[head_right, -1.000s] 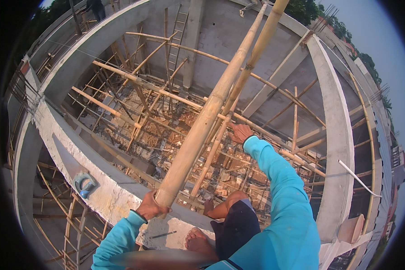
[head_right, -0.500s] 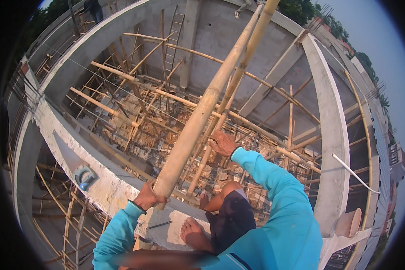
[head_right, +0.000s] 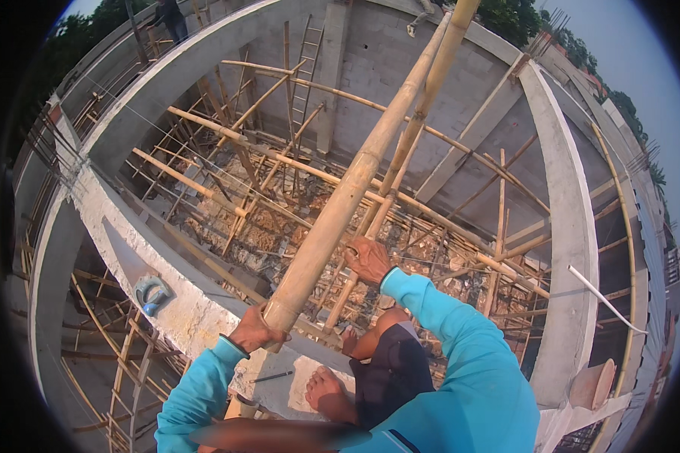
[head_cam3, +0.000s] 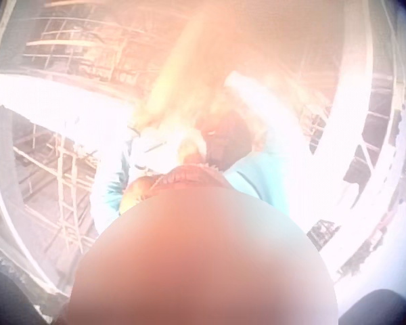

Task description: The person positions a long bamboo pole onto a concrete beam and secures it using a hammer and nail. They then adjust the pole's position to ensure it is properly aligned within the scaffolding structure.

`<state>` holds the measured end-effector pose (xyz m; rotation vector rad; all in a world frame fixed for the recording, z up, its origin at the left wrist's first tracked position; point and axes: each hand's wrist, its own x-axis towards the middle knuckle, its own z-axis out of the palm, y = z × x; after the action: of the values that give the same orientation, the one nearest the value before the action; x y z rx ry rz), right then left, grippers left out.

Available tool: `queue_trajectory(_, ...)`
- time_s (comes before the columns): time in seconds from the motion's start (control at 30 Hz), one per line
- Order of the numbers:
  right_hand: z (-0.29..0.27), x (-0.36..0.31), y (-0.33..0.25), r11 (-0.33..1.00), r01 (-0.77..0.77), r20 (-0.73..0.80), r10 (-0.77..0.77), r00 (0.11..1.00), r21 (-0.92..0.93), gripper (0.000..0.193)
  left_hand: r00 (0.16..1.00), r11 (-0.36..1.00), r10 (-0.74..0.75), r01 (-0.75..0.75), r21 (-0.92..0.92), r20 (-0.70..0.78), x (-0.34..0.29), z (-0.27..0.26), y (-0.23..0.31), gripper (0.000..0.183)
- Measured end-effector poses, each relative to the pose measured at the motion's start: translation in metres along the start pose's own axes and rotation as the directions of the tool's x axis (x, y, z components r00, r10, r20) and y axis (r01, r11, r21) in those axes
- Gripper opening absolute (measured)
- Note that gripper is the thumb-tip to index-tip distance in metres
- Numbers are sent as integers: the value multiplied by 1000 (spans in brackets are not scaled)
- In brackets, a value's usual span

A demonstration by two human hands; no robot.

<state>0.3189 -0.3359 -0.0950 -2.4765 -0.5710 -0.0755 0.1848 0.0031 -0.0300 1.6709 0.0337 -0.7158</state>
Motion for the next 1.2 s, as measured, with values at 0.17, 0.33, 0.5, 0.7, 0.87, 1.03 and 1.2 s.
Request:
queue_trajectory(0.17,-4,-6,-2,998,-64,57,65,996,-20,27,999,999,-36,35,21,27,1,13,2,71)
queue_trajectory(0.33,-7,-5,-1,999,-48,42,49,998,-8,21,999,999,26,-26,-23,27,1,23,-9,73)
queue_trajectory(0.5,-8,-5,-1,996,-17,-25,20,999,91,20,999,999,46,-46,8,-14,8,25,11,69)
queue_trajectory(0.7,-18,-2,-16,998,-49,-58,52,997,47,27,1000,1000,1,-1,-32,-26,48,22,53,64)
queue_trajectory(0.87,-34,-6,-34,997,-29,-100,36,994,71,25,989,985,147,-149,-81,-29,108,15,85,58)
queue_trajectory(1.03,-58,-4,-50,976,-184,24,183,983,114,29,997,982,-67,70,-173,25,177,18,109,40)
queue_trajectory(1.2,-62,4,-28,969,-214,15,214,977,124,41,1000,973,25,-20,-228,16,200,42,132,43)
